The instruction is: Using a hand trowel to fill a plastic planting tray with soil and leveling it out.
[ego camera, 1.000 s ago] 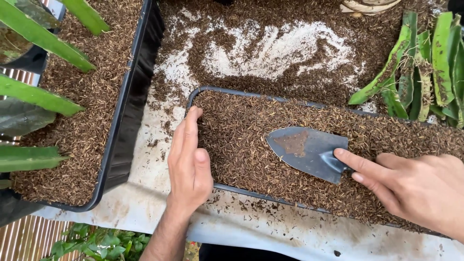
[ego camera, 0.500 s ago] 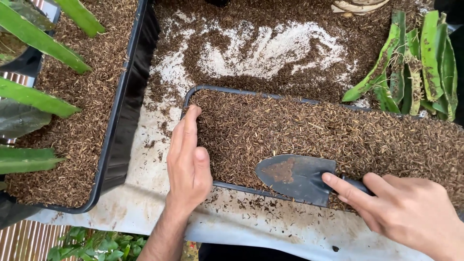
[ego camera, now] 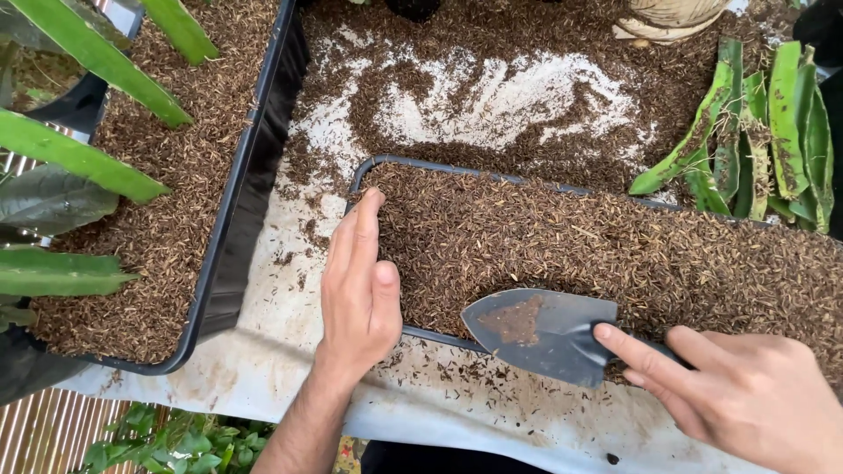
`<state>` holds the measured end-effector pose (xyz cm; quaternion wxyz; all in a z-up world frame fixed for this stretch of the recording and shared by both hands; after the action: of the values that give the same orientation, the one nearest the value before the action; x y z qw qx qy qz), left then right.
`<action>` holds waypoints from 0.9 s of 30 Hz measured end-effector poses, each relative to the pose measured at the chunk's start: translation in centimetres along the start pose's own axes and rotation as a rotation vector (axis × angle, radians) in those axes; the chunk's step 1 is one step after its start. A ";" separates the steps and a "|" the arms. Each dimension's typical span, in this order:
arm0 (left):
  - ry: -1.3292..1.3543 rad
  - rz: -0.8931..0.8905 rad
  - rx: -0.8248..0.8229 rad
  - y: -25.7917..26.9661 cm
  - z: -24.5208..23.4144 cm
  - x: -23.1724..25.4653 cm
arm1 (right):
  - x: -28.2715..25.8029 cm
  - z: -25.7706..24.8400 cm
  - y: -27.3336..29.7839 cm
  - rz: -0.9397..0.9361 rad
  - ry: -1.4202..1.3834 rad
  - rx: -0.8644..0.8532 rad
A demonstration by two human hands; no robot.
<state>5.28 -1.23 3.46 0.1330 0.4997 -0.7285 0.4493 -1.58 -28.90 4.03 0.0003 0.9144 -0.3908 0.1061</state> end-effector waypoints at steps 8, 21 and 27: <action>-0.002 -0.015 -0.002 0.2 0.1 -0.4 | -0.9 0.1 -3.0 -0.004 0.068 -0.015; -0.012 0.020 0.010 0.1 0.2 0.0 | 1.1 -0.8 -1.9 0.098 0.029 -0.016; -0.017 0.002 0.006 0.3 0.2 -0.5 | 1.2 0.4 -4.4 0.100 0.046 -0.101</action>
<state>5.28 -1.00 2.85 0.1246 0.5031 -0.7288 0.4474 2.39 -26.74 4.24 0.0501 0.8898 -0.4408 0.1071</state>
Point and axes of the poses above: each hand's wrist, its own y-axis away from the middle knuckle, its own z-axis out of the palm, x = y × z, the point moved 6 cm from there along -y, towards the middle knuckle
